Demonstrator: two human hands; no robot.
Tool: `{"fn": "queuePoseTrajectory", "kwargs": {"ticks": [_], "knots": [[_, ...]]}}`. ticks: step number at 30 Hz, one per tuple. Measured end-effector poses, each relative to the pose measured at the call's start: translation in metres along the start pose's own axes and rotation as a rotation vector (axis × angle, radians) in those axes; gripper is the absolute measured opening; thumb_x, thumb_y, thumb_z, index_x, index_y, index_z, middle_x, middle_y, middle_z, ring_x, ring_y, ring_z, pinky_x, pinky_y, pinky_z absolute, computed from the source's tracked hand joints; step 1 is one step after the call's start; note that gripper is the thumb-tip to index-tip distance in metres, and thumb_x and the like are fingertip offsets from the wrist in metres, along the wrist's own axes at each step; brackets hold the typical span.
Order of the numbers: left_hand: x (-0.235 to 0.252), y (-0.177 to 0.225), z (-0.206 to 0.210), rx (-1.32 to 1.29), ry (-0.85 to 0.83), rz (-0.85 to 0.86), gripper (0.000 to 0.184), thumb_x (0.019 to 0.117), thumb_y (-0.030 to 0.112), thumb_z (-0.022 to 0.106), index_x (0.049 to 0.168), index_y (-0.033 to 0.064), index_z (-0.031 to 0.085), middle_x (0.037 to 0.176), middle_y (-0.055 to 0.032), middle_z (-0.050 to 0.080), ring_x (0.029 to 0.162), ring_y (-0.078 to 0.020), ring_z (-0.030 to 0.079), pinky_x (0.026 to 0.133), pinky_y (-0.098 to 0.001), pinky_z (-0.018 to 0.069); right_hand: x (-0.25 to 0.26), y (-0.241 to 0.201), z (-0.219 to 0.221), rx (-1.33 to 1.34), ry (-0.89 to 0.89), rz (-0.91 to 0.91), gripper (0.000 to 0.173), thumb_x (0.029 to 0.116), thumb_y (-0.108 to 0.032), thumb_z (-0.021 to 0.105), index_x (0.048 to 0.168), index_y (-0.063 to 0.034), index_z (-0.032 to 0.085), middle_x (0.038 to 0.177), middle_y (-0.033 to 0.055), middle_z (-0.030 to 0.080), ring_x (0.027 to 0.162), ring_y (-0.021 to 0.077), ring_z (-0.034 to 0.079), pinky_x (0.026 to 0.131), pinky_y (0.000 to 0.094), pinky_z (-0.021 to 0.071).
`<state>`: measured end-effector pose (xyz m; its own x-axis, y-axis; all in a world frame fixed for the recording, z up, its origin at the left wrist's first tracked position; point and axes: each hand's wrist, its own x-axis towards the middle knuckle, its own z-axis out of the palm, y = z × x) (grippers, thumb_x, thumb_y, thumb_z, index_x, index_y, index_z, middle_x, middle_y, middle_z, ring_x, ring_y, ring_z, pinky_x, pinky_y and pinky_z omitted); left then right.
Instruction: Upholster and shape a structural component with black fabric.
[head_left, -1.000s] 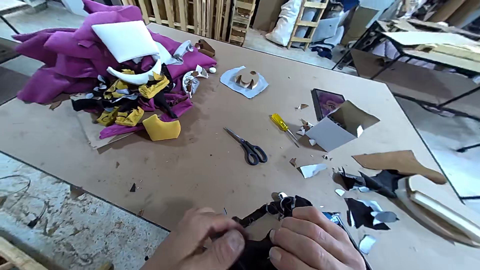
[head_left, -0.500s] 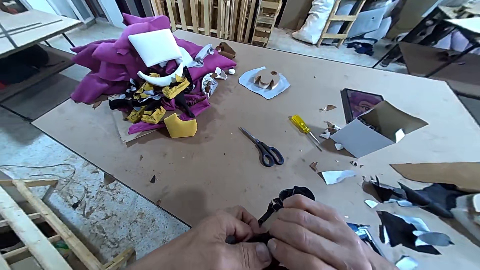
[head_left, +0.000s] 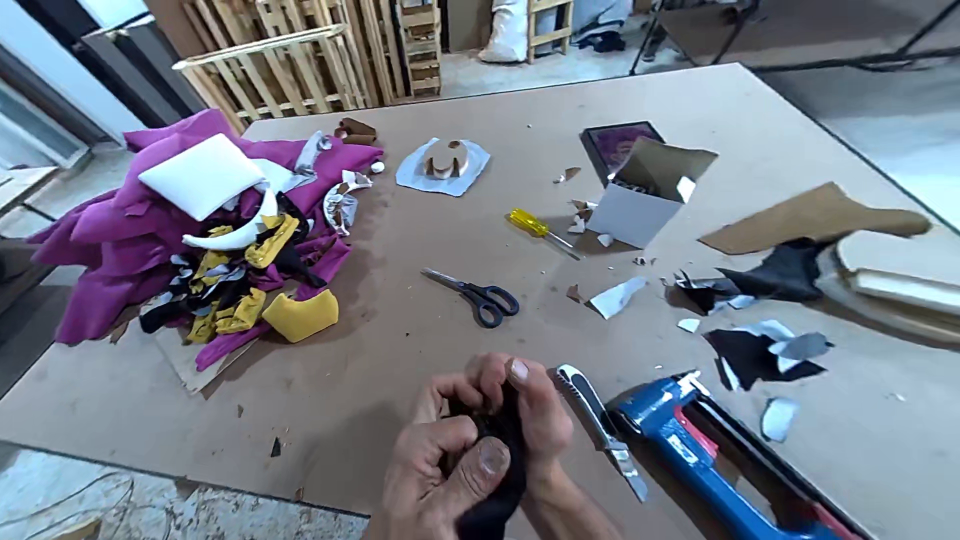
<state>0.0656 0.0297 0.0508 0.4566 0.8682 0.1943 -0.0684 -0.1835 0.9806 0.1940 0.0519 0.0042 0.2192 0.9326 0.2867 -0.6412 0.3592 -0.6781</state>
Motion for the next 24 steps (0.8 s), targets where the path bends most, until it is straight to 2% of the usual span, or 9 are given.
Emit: {"fn": "queuePoseTrajectory", "kwargs": {"ticks": [5, 8, 11, 13, 15, 17, 19, 22, 24], "knots": [[0.017, -0.068, -0.001, 0.29, 0.112, 0.082, 0.041, 0.1008, 0.042, 0.058, 0.071, 0.0145, 0.064, 0.128, -0.01, 0.059, 0.129, -0.0196, 0.052, 0.104, -0.0344, 0.0485, 0.014, 0.068, -0.033, 0.253, 0.149, -0.004, 0.046, 0.0964, -0.047, 0.052, 0.06, -0.0203, 0.062, 0.063, -0.0089, 0.059, 0.06, 0.0021, 0.058, 0.059, 0.0199, 0.0495], [0.007, -0.12, 0.005, 0.409, 0.072, 0.061, 0.039, 0.1015, 0.036, 0.056, 0.072, 0.011, 0.063, 0.127, -0.0148, 0.058, 0.13, -0.0226, 0.052, 0.108, -0.0379, 0.0477, 0.002, 0.077, -0.076, -0.084, 0.252, 0.096, 0.046, 0.0984, -0.035, 0.041, 0.058, -0.0198, 0.057, 0.086, -0.005, 0.069, 0.078, 0.0054, 0.063, 0.068, 0.0237, 0.0518], [-0.011, -0.16, 0.012, 0.719, -0.088, 0.182, 0.029, 0.1005, 0.031, 0.059, 0.078, 0.0141, 0.065, 0.129, -0.011, 0.063, 0.144, -0.0291, 0.044, 0.123, -0.0659, 0.022, -0.028, -0.01, -0.117, -0.894, 0.201, -0.033, 0.041, 0.107, -0.036, 0.047, 0.08, -0.0163, 0.07, 0.106, -0.0035, 0.072, 0.09, 0.0068, 0.066, 0.074, 0.0254, 0.0565], [-0.02, -0.167, 0.016, 0.845, -0.144, 0.191, 0.032, 0.102, 0.034, 0.055, 0.078, 0.0158, 0.066, 0.128, -0.0073, 0.065, 0.144, -0.0295, 0.045, 0.122, -0.0688, 0.0186, -0.066, -0.084, -0.144, -1.511, 0.275, -0.007, 0.032, 0.1008, -0.033, 0.054, 0.09, -0.0088, 0.073, 0.106, 0.0045, 0.071, 0.099, 0.0154, 0.067, 0.082, 0.0353, 0.0585], [-0.016, -0.168, 0.013, 0.914, -0.161, 0.168, 0.035, 0.1031, 0.035, 0.051, 0.078, 0.015, 0.066, 0.127, -0.0077, 0.065, 0.144, -0.0294, 0.045, 0.123, -0.0665, 0.0193, -0.099, -0.127, -0.173, -1.944, 0.318, 0.248, 0.05, 0.0924, -0.049, 0.058, 0.114, -0.0057, 0.072, 0.11, 0.0167, 0.068, 0.099, 0.0328, 0.066, 0.079, 0.0535, 0.0553], [-0.018, -0.168, 0.006, 0.934, -0.152, 0.143, 0.035, 0.1029, 0.033, 0.051, 0.079, 0.0133, 0.066, 0.129, -0.0094, 0.064, 0.145, -0.0286, 0.044, 0.125, -0.0634, 0.02, -0.127, -0.141, -0.195, -2.088, 0.244, 0.48, 0.08, 0.0838, -0.063, 0.062, 0.138, -0.0053, 0.061, 0.119, 0.0277, 0.064, 0.107, 0.0503, 0.062, 0.083, 0.0684, 0.0502], [-0.018, -0.17, -0.002, 0.945, -0.149, 0.151, 0.032, 0.1022, 0.03, 0.051, 0.081, 0.0113, 0.066, 0.13, -0.0107, 0.063, 0.146, -0.0273, 0.043, 0.126, -0.0603, 0.0213, -0.137, -0.139, -0.205, -2.126, 0.172, 0.529, 0.09, 0.0795, -0.062, 0.068, 0.147, -0.0057, 0.053, 0.122, 0.0299, 0.062, 0.108, 0.054, 0.06, 0.084, 0.0702, 0.0496], [-0.019, -0.17, -0.002, 0.979, -0.163, 0.158, 0.032, 0.1027, 0.027, 0.049, 0.082, 0.0094, 0.067, 0.133, -0.0098, 0.062, 0.149, -0.0267, 0.039, 0.127, -0.0584, 0.0208, -0.122, -0.146, -0.199, -2.101, 0.12, 0.64, 0.082, 0.0802, -0.034, 0.079, 0.151, -0.0049, 0.048, 0.118, 0.0286, 0.066, 0.096, 0.051, 0.067, 0.077, 0.0716, 0.0516], [-0.02, -0.171, -0.002, 0.978, -0.144, 0.165, 0.032, 0.1021, 0.024, 0.047, 0.081, 0.0087, 0.066, 0.134, -0.0104, 0.062, 0.149, -0.027, 0.038, 0.127, -0.0566, 0.0217, -0.11, -0.163, -0.183, -2.103, 0.146, 0.786, 0.075, 0.0809, -0.023, 0.074, 0.15, -0.0052, 0.05, 0.113, 0.0273, 0.07, 0.095, 0.0504, 0.069, 0.078, 0.0732, 0.0503]]}}
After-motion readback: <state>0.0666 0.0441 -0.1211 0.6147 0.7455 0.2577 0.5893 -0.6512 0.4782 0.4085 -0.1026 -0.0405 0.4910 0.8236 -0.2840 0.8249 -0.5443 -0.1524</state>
